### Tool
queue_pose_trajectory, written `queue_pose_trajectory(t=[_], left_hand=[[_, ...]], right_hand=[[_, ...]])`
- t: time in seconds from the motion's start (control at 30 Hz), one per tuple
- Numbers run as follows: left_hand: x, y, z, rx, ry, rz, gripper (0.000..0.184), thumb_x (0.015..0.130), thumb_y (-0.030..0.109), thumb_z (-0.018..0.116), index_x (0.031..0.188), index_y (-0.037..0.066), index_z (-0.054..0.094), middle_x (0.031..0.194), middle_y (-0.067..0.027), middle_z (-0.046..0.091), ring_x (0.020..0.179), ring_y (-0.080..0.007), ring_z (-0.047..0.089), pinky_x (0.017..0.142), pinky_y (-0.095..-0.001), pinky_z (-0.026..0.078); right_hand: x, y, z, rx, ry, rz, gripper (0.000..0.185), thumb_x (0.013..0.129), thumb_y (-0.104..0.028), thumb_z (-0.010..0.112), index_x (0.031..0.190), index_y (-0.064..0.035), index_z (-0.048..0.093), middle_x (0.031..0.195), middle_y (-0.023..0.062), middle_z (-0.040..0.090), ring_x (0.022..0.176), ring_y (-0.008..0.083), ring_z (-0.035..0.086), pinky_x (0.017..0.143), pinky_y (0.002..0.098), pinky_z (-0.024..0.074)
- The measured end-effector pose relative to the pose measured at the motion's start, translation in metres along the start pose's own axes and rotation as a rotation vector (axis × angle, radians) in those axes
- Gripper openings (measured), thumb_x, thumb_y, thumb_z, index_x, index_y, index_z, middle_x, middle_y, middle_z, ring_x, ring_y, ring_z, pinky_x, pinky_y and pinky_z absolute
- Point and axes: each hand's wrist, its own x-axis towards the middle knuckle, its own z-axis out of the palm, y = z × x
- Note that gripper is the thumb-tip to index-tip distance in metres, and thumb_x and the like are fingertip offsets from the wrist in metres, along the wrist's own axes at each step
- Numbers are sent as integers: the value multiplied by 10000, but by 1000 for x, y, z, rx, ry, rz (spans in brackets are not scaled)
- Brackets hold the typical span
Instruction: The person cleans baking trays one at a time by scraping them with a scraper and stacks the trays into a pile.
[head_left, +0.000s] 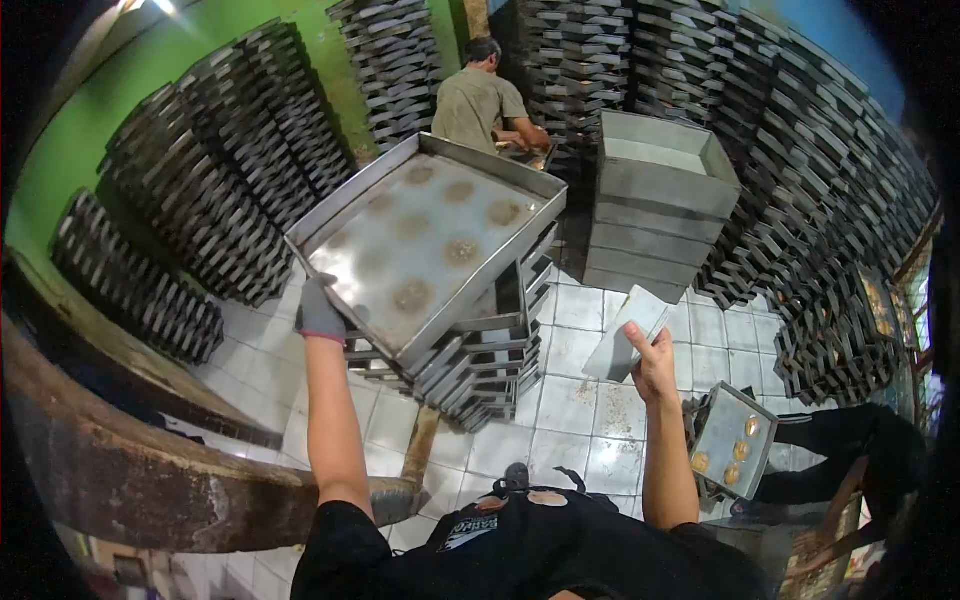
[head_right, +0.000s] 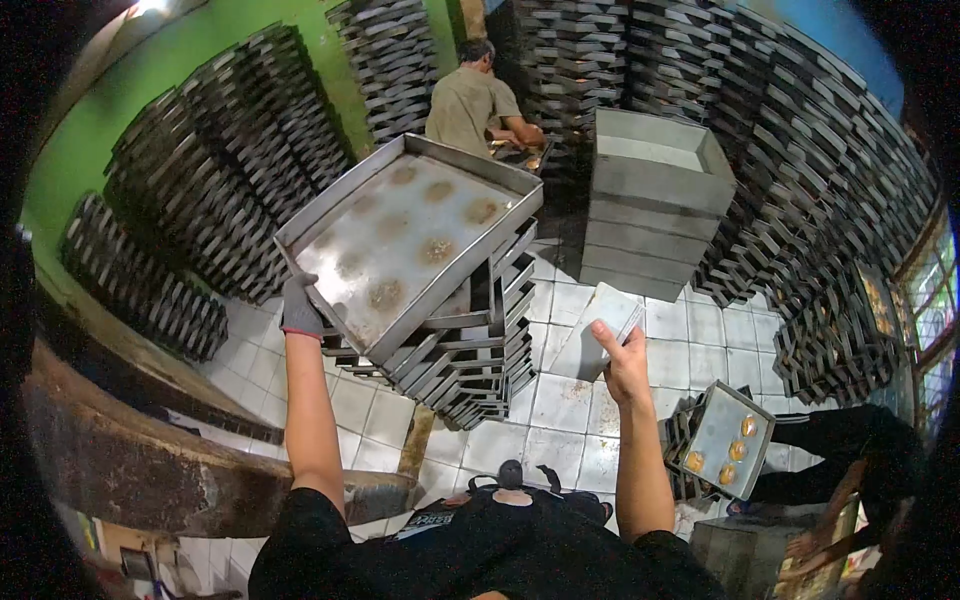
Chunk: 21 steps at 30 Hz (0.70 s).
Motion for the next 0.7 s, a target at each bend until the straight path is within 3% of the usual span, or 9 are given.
queue_pose_trajectory(t=[0.07,0.13,0.17,0.2,0.27,0.4,0.47,0.6,0.7], left_hand=[[-45,15,14,-188,-67,-65,396,742,207,675,1110,113,562,1030,-93,490,967,-277,532,817,-457,500],[-63,18,21,-284,42,363,490,809,106,633,1287,40,546,884,-67,561,726,-241,578,699,-365,517],[-82,20,14,-131,46,463,658,857,28,590,1497,89,450,1141,-108,571,1057,-264,578,949,-376,520],[-96,16,11,-138,52,459,658,857,28,590,1497,89,450,1141,-108,571,1057,-264,578,949,-376,520],[-124,4,7,446,-88,893,588,893,66,612,1468,105,500,1334,-124,583,1263,-294,561,1105,-384,445],[-212,-3,32,1026,-193,1122,293,850,114,719,1130,48,666,1429,-144,564,1441,-350,432,1209,-490,311],[-216,-13,36,1088,-224,1112,212,830,122,751,1010,47,667,1394,-138,590,1431,-367,437,1195,-512,321],[-191,-32,24,1068,-250,1153,218,790,135,810,748,47,616,1262,-127,670,1404,-401,452,1149,-539,354],[-191,-34,23,991,-251,1179,257,788,136,815,714,37,590,1201,-120,698,1390,-392,466,1133,-528,372]], right_hand=[[9,3,10,-36,-12,9,474,904,-190,815,1280,-10,590,1165,63,690,1026,156,653,922,328,518],[22,-5,32,-65,-16,-50,488,919,-194,796,1311,-4,575,1196,79,682,1081,174,640,950,333,505],[32,-17,43,-113,-80,-114,499,923,-196,790,1325,-1,568,1204,87,679,1107,182,633,962,340,501],[44,-31,58,-160,-143,-178,509,927,-197,784,1338,2,560,1212,96,676,1133,189,626,975,348,496],[79,-59,91,-368,-246,-334,549,919,-198,790,1353,16,530,1207,117,673,1110,195,646,988,353,508],[154,-104,188,-644,-565,-481,484,912,-161,791,1300,6,554,1163,129,693,1090,190,653,958,353,521],[192,-101,229,-1005,-784,-666,427,915,-165,783,1262,-5,593,1171,143,699,1105,208,638,996,359,490],[254,-40,273,-1585,-1102,-482,603,856,-205,789,1395,-43,571,1241,224,689,1171,367,650,1003,427,499],[271,-17,286,-1659,-1147,-494,722,837,-290,791,1486,-127,521,1228,235,692,1155,425,645,986,483,515]])
